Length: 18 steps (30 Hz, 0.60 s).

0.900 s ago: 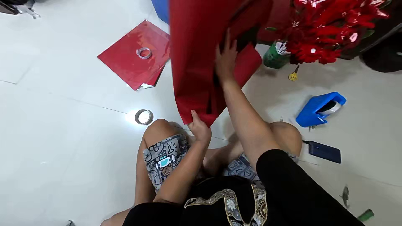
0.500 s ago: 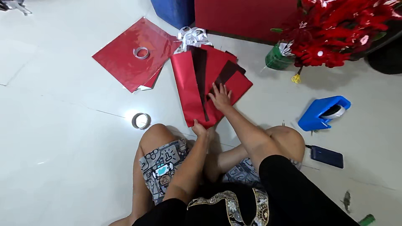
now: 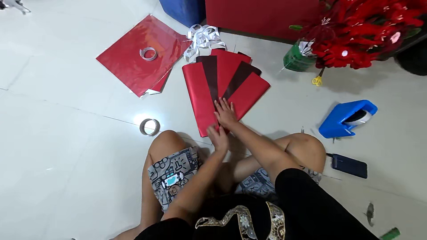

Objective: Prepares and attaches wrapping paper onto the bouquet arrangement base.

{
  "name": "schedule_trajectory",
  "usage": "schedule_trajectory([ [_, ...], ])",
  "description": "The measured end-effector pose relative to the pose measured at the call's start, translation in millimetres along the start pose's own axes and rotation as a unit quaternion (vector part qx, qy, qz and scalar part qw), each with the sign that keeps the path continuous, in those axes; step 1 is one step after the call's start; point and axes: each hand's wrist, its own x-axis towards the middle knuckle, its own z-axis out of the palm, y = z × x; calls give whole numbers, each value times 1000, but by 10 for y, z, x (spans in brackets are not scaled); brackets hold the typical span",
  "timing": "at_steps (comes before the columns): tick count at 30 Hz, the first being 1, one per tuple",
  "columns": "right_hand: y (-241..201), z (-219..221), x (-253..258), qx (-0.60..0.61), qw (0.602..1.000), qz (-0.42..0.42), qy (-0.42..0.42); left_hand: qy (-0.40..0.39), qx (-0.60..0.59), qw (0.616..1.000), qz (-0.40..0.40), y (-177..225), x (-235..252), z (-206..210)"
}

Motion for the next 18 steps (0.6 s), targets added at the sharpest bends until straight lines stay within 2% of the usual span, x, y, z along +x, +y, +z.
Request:
schedule_trajectory([
  [2,86,-17,10,-1,999,6,39,-23,200,974,103,-134,384,8],
  [4,195,-110,6,-26,999,1,25,-58,350,924,141,-335,642,59],
  [6,385,-255,-22,-66,998,18,-16,-98,425,885,160,-491,768,60],
  [9,751,-579,-154,-88,989,112,-31,-122,443,869,182,-581,792,37],
  [12,1012,-1221,-420,-14,979,203,9,-51,418,882,209,-625,770,36],
  [15,1316,-1876,-950,77,945,288,137,-5,429,889,158,-672,774,12],
  [18,1848,-2251,-1633,102,877,366,294,-3,449,880,155,-724,791,5],
])
